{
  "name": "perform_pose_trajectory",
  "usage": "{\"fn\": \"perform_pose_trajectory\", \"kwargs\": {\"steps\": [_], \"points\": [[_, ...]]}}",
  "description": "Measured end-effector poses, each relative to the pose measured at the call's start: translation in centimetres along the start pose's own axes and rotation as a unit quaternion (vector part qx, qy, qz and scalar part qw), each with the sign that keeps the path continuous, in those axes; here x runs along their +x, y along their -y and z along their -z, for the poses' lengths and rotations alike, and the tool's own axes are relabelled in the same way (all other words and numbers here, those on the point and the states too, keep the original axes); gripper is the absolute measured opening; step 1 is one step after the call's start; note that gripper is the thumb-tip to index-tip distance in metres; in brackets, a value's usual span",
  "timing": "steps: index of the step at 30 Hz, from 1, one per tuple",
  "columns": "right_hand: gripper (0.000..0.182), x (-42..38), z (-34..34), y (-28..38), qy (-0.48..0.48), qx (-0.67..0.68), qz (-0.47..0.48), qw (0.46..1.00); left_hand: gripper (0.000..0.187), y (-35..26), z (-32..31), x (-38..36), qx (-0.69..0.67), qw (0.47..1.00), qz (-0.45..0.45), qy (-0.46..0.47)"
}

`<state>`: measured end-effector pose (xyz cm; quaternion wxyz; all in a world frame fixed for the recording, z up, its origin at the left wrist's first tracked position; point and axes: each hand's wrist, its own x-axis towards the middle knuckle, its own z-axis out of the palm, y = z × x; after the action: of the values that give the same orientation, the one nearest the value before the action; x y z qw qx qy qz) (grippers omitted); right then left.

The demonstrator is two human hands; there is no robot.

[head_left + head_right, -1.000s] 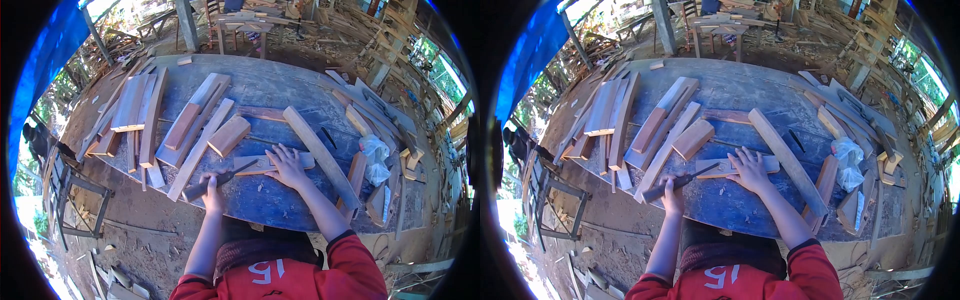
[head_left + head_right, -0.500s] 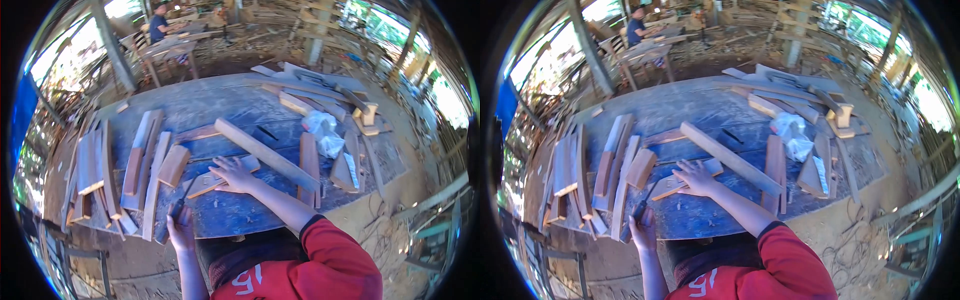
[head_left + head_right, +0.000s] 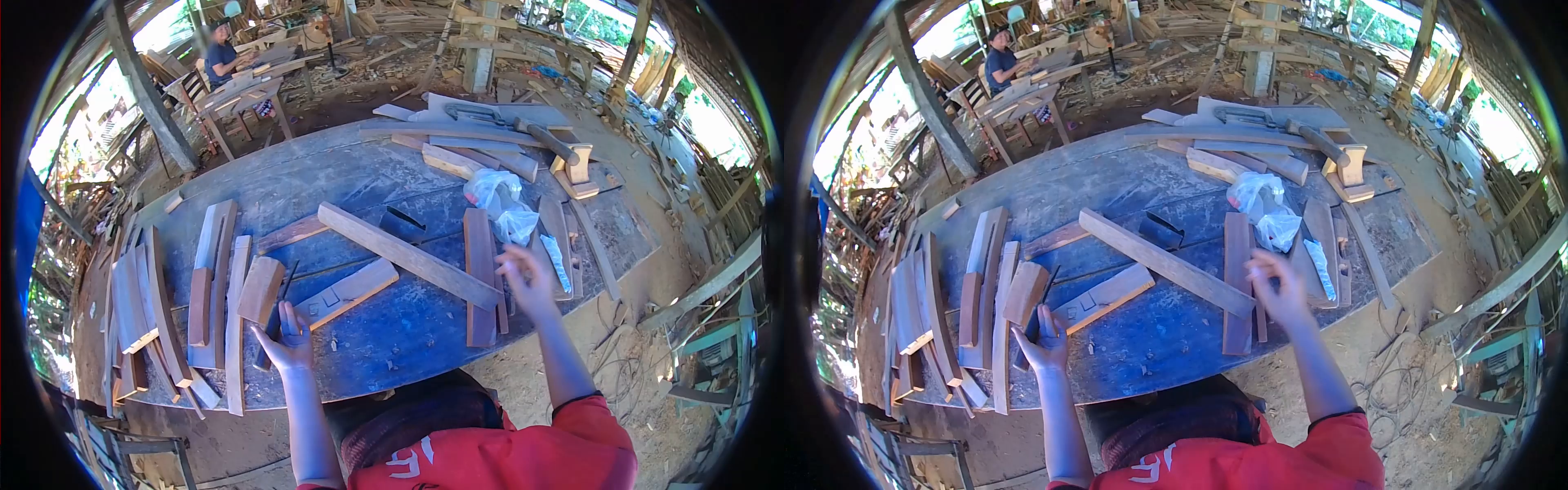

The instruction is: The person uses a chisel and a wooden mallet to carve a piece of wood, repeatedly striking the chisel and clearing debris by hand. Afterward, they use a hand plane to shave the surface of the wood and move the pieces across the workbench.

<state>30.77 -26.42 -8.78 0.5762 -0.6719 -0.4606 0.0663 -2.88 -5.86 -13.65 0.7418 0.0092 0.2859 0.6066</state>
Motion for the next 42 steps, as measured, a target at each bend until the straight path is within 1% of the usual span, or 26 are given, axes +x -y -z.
{"fn": "perform_pose_trajectory", "kwargs": {"steps": [1,2,4,5,7,8,9,11,12,14,16,18,21,23,25,28,30,31,32,33,34,36,38,39,40,42], "points": [[0.031,0.1,1.6,-0.9,-0.044,-0.059,-0.016,0.997,0.06,0.1,-0.3,0.2,-0.006,1.0,0.0,-0.006],[0.031,0.1,3.0,-1.4,-0.048,-0.059,-0.018,0.997,0.064,0.3,-0.3,0.6,-0.001,1.0,-0.004,-0.006],[0.029,0.1,5.2,-1.8,-0.136,-0.249,-0.021,0.959,0.065,0.5,-0.3,1.0,-0.003,1.0,0.002,0.004],[0.029,0.1,6.0,-2.2,-0.14,-0.25,-0.023,0.958,0.066,0.6,-0.4,1.1,-0.007,1.0,0.007,0.011],[0.029,0.0,6.9,-3.6,-0.18,-0.438,-0.04,0.88,0.066,0.9,-0.8,1.0,-0.009,1.0,0.006,0.006],[0.032,-0.4,7.1,-4.8,-0.15,-0.496,-0.103,0.849,0.065,0.9,-0.8,1.0,-0.009,1.0,0.009,-0.004],[0.032,-0.7,7.2,-5.9,-0.149,-0.494,-0.104,0.85,0.064,1.0,-0.9,0.9,-0.01,1.0,0.01,-0.014],[0.036,-1.2,7.3,-7.8,-0.081,-0.559,-0.132,0.815,0.06,0.7,-0.1,1.2,0.016,1.0,0.008,-0.012],[0.036,-1.2,7.1,-8.4,-0.08,-0.557,-0.132,0.816,0.057,0.5,0.4,1.4,0.041,0.999,0.007,-0.009],[0.034,-1.4,6.8,-9.2,-0.111,-0.59,-0.117,0.791,0.055,0.3,1.2,2.0,0.055,0.998,-0.004,-0.018],[0.033,-1.4,6.6,-8.9,-0.113,-0.588,-0.117,0.792,0.054,0.2,1.2,1.9,0.068,0.997,-0.015,-0.026],[0.033,-1.3,6.5,-8.5,-0.117,-0.586,-0.116,0.793,0.044,0.3,1.0,1.6,0.062,0.998,0.011,-0.011],[0.032,-1.3,6.5,-8.4,-0.126,-0.567,-0.121,0.805,0.043,0.9,0.7,1.3,0.069,0.997,0.019,-0.006],[0.029,-1.5,6.6,-8.5,-0.141,-0.566,-0.085,0.808,0.042,1.0,0.4,1.0,0.064,0.998,0.022,0.003],[0.029,-1.5,6.7,-8.7,-0.139,-0.571,-0.082,0.805,0.041,1.0,0.2,1.1,0.06,0.998,0.023,0.012],[0.029,-1.5,6.7,-9.0,-0.139,-0.569,-0.075,0.807,0.037,0.3,0.7,2.1,0.097,0.995,0.021,-0.013],[0.028,-1.4,6.7,-9.1,-0.141,-0.564,-0.073,0.81,0.038,-0.2,1.1,2.8,0.107,0.992,0.071,0.009],[0.029,-1.3,6.8,-9.1,-0.143,-0.533,-0.108,0.827,0.038,-0.3,1.1,2.7,0.108,0.992,0.071,0.011],[0.03,-1.3,6.9,-9.0,-0.145,-0.5,-0.143,0.842,0.04,-0.3,1.0,2.5,0.123,0.986,0.099,0.042],[0.03,-1.2,7.0,-8.9,-0.145,-0.499,-0.143,0.842,0.043,-0.3,0.8,2.1,0.138,0.98,0.127,0.073],[0.031,-1.2,7.1,-8.8,-0.144,-0.522,-0.131,0.83,0.049,-0.1,0.8,1.7,0.14,0.979,0.126,0.075],[0.033,-0.6,7.0,-8.0,-0.143,-0.543,-0.117,0.819,0.046,-0.2,1.7,1.1,0.142,0.978,0.134,0.078],[0.033,0.9,5.7,-5.9,-0.215,-0.548,0.026,0.808,0.037,-0.2,2.0,-0.2,0.141,0.978,0.142,0.053],[0.031,1.9,4.7,-4.4,-0.169,-0.435,-0.049,0.883,0.037,-0.4,2.5,-0.5,0.139,0.979,0.14,0.05],[0.028,2.9,3.4,-3.0,-0.117,-0.311,-0.125,0.935,0.034,-0.7,3.2,-0.9,0.134,0.978,0.147,0.059],[0.025,5.0,0.5,-2.1,-0.026,-0.211,0.0,0.977,0.031,-1.5,4.2,-1.7,0.131,0.978,0.15,0.061]]}}
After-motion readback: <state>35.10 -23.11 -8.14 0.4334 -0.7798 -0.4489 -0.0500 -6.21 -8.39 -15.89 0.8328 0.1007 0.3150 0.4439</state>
